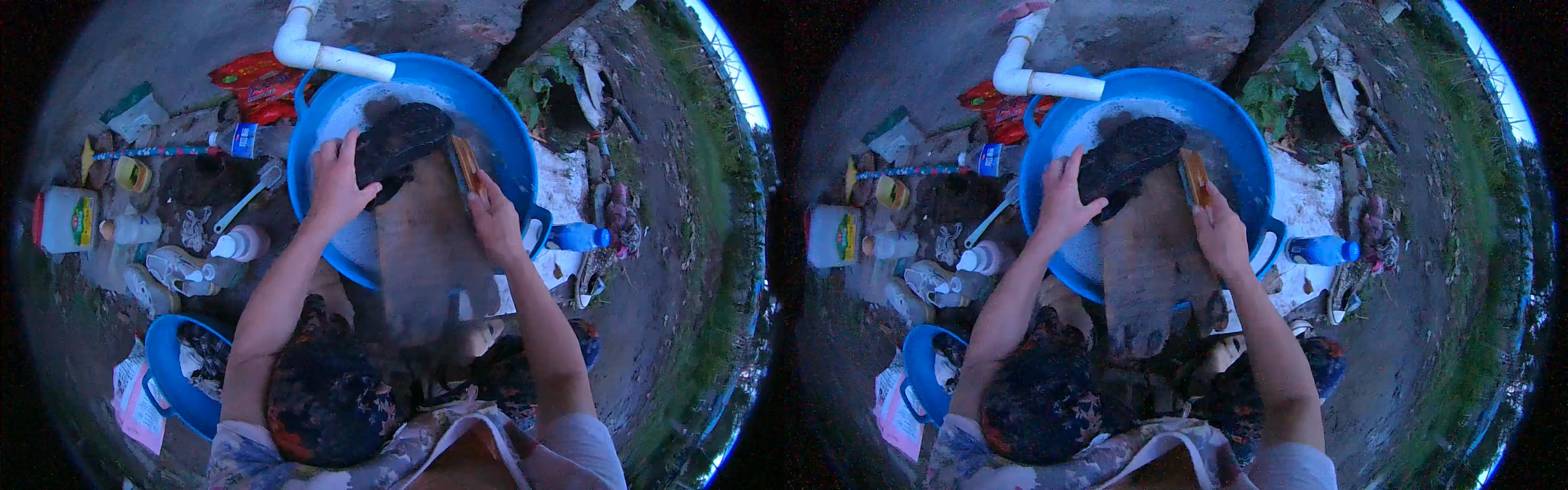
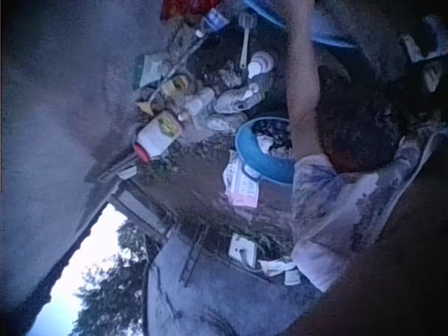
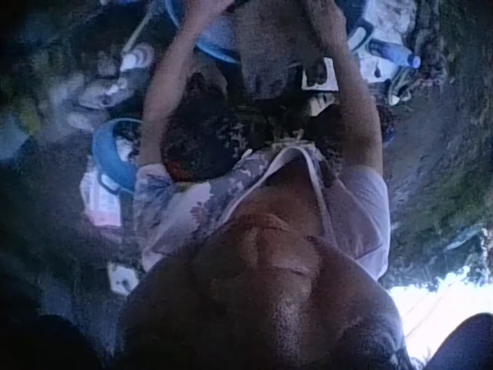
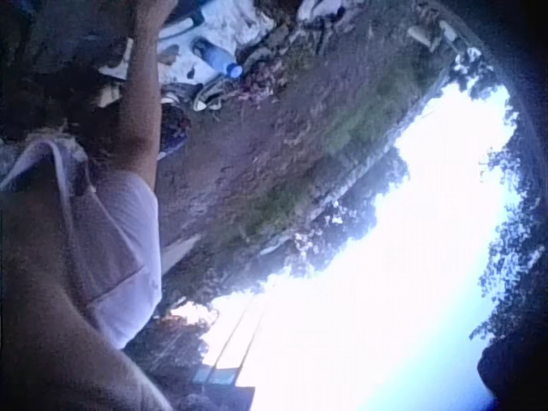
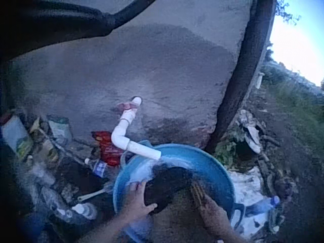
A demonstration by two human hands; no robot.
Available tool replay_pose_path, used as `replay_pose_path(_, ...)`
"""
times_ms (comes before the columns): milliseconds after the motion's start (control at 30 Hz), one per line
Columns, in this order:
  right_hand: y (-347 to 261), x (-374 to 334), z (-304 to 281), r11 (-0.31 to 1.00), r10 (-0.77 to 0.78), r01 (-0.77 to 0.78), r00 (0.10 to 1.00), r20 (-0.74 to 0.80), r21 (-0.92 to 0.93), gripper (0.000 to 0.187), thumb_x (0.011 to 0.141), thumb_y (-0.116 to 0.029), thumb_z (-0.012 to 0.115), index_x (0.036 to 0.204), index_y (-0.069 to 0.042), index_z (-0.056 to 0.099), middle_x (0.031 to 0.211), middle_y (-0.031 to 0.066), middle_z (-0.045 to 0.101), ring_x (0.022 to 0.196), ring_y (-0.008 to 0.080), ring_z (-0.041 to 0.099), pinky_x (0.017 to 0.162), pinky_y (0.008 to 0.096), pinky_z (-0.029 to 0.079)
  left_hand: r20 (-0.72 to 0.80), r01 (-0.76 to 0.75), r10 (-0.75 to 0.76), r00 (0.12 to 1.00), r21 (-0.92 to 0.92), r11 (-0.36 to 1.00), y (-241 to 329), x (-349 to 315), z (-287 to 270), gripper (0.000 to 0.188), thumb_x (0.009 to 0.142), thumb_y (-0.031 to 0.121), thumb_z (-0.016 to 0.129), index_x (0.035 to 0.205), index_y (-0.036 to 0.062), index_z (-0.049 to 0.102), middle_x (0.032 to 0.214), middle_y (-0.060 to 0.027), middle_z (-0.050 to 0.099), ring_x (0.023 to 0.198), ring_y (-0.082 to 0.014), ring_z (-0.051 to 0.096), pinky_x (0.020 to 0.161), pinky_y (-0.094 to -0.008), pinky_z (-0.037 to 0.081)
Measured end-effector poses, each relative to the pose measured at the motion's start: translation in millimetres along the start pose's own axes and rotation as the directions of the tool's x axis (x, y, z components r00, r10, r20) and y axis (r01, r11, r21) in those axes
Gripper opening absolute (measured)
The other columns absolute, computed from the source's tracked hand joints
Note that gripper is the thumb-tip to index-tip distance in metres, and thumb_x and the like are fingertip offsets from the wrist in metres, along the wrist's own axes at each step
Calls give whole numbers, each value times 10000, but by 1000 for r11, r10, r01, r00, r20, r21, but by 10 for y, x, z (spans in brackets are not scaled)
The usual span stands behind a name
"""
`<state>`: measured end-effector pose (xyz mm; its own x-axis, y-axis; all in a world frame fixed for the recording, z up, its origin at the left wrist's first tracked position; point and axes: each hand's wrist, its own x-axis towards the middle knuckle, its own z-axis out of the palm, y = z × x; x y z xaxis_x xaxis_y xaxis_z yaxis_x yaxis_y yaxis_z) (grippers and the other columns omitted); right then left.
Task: The person scrubs a dark shoe with a brush in a blue basin of soapy water, rinses it, and then scrubs a white sneaker in the same basin. The person uses a brush throughout and handles the shoes one at a time.
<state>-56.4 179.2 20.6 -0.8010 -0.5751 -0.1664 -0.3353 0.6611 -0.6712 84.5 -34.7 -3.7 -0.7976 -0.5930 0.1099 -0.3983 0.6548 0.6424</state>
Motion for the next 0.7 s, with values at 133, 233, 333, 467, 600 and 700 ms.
replay_pose_path(133, -552, -328, 245, 917, -281, 298, 954, 101, -265, 511, 878, -291, 512, 1353, -160, 375, 910, 211, 632, 797, 395, 621, 725, 450, 505, -42, -28, 33, 999, 115, 993, 52, -90, 47, 808, 623, 191, 778, 1303, 26, 375, 1196, -197, 421, 1103, -367, 408, 966, -428, 343)
replay_pose_path(233, -548, 127, 365, 857, -211, 260, 965, 157, -446, 499, 884, -283, 493, 1360, -224, 354, 805, 190, 638, 722, 406, 621, 678, 484, 509, -51, -49, 54, 997, 96, 994, 63, -39, 54, 835, 607, 193, 793, 1304, 16, 369, 1208, -201, 413, 1117, -370, 398, 969, -425, 342)
replay_pose_path(333, -408, 462, 320, 869, -204, 199, 978, 38, -452, 506, 880, -274, 502, 1361, -235, 352, 795, 209, 635, 715, 402, 622, 662, 498, 505, -36, -58, 60, 998, 53, 997, 99, 26, 126, 823, 615, 193, 785, 1299, 2, 369, 1208, -203, 416, 1121, -374, 397, 970, -426, 340)
replay_pose_path(467, -685, -124, 421, 815, -335, 403, 914, 229, -417, 513, 885, -256, 494, 1374, -242, 339, 882, 227, 635, 803, 394, 622, 741, 488, 498, -87, -25, 23, 996, -15, 1000, -102, 4, 154, 791, 626, 198, 771, 1280, -13, 379, 1180, -209, 447, 1116, -376, 403, 973, -432, 334)
replay_pose_path(600, -633, 424, 484, 781, -286, 300, 951, 114, -547, 499, 865, -319, 511, 1338, -223, 385, 760, 174, 642, 677, 369, 632, 618, 480, 515, -46, 6, -8, 999, -30, 1000, -68, -1, 72, 754, 620, 181, 761, 1250, -11, 395, 1190, -204, 471, 1123, -366, 416, 984, -430, 325)
replay_pose_path(700, -298, 1000, 223, 857, -160, 100, 984, -76, -506, 472, 883, -335, 467, 1335, -219, 394, 860, 221, 636, 791, 388, 631, 694, 490, 509, -57, -71, 70, 996, -20, 997, 136, 48, 93, 748, 600, 147, 768, 1234, -7, 403, 1207, -192, 467, 1127, -361, 416, 984, -424, 325)
